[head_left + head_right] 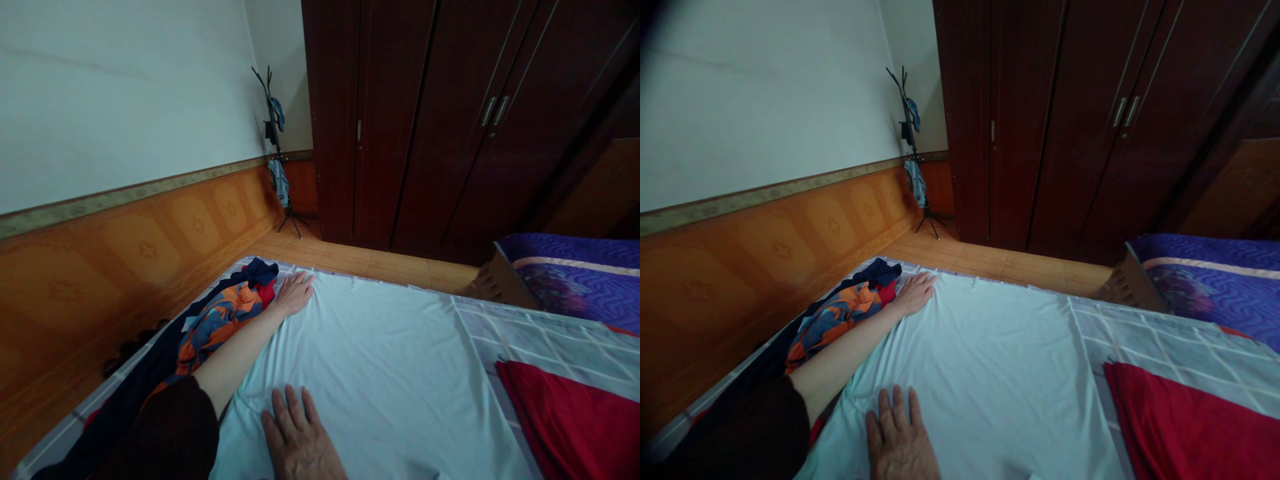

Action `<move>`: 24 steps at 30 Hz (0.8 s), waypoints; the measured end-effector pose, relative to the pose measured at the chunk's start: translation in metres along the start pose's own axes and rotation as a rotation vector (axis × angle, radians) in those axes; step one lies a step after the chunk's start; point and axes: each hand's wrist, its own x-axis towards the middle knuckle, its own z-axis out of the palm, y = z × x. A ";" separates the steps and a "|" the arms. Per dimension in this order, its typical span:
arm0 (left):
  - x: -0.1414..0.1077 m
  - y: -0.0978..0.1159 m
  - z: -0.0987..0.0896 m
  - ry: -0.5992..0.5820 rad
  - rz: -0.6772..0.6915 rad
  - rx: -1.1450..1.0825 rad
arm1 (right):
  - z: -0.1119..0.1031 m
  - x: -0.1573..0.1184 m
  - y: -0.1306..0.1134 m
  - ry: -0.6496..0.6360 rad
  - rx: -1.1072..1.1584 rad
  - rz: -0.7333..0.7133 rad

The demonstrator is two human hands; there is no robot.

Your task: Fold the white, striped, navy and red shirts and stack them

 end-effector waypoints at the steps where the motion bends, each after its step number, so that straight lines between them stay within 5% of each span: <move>1: -0.001 0.006 -0.003 0.002 0.009 -0.002 | -0.005 0.000 -0.001 -0.030 0.028 0.013; 8: 0.004 0.050 0.004 -0.110 0.026 -0.048 | -0.007 0.002 -0.002 -0.096 0.048 0.032; 14: 0.021 0.063 0.013 -0.228 -0.050 -0.083 | 0.017 0.001 0.000 0.055 -0.080 0.017; 24: 0.028 0.089 0.014 -0.206 -0.072 -0.113 | 0.031 0.003 0.000 0.177 -0.169 0.002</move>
